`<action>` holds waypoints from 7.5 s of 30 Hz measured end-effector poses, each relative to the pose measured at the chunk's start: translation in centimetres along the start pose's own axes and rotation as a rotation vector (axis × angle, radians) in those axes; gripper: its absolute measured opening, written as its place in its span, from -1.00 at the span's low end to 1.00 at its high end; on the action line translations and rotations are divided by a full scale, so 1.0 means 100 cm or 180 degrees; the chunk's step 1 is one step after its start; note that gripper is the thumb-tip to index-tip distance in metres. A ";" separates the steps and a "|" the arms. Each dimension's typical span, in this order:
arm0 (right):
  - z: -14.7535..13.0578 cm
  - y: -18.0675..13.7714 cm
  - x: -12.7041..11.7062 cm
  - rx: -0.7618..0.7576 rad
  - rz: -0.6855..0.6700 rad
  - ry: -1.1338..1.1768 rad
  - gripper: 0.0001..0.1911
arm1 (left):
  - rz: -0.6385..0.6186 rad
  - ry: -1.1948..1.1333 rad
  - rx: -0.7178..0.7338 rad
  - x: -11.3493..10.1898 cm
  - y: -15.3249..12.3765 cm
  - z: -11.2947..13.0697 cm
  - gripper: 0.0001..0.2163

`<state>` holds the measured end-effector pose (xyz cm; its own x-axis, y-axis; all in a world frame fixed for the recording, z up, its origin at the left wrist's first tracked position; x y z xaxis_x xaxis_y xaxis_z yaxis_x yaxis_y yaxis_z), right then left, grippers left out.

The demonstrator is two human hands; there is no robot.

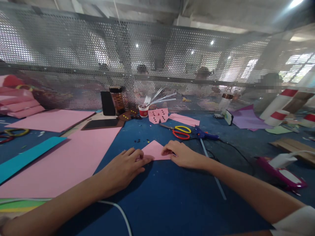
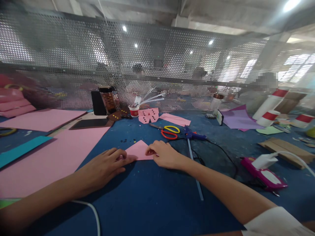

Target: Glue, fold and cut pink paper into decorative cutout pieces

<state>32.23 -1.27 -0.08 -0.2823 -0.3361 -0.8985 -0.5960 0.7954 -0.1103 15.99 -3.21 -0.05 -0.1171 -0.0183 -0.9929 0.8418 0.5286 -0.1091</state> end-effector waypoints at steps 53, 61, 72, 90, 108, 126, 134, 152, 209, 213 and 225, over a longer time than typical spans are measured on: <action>-0.004 -0.009 -0.010 -0.0787 -0.0871 0.0456 -0.36 | 0.0048 0.0005 0.0051 0.003 0.000 -0.003 -0.57; 0.000 -0.007 -0.009 -0.0700 -0.0693 0.0530 -0.41 | 0.0062 0.0057 0.0052 -0.003 -0.002 0.002 -0.59; 0.000 -0.006 -0.009 -0.0655 -0.0483 0.0373 -0.51 | 0.0007 -0.0057 0.0042 0.001 0.000 -0.001 -0.58; 0.000 -0.021 -0.017 -0.1094 -0.1293 0.0737 -0.15 | 0.0089 -0.0098 0.0047 -0.005 -0.003 0.001 -0.60; -0.002 0.003 -0.005 -0.0268 0.0238 0.0322 -0.88 | 0.0421 -0.0607 -0.0052 -0.008 0.000 -0.007 -0.68; 0.003 0.005 -0.001 -0.0329 0.0291 0.0284 -0.90 | 0.0236 -0.1981 -0.1086 0.001 0.028 -0.046 -0.81; 0.001 0.004 -0.001 -0.0320 0.0277 0.0308 -0.90 | 0.0195 -0.2542 -0.0963 0.007 0.016 -0.058 -0.82; 0.001 0.003 -0.002 -0.0296 0.0238 0.0397 -0.91 | -0.0334 -0.2471 -0.1025 0.009 -0.009 -0.092 -0.87; -0.010 0.002 -0.001 -0.0268 0.0315 -0.0069 -0.94 | 0.0353 -0.2284 -0.0704 0.003 -0.004 -0.062 -0.77; -0.004 0.004 -0.001 -0.0232 0.0341 0.0175 -0.97 | 0.0431 -0.2088 -0.0657 0.004 -0.003 -0.063 -0.78; -0.010 0.000 0.000 -0.0430 0.0349 -0.0234 -0.92 | 0.0464 -0.0727 0.0010 0.000 -0.003 -0.026 -0.70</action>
<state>31.42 -1.76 0.36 -0.2984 -0.2096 -0.9311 -0.6615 0.7486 0.0435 14.43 -1.17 0.10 0.1269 -0.1333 -0.9829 0.8427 0.5371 0.0359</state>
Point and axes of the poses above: each hand's wrist, its own y-axis towards the middle knuckle, its own x-axis out of the palm, z = x × y, the point moved 9 cm from there along y, towards the middle knuckle, and after that the axes turned 14 degrees about -z, right-handed, at the moved point
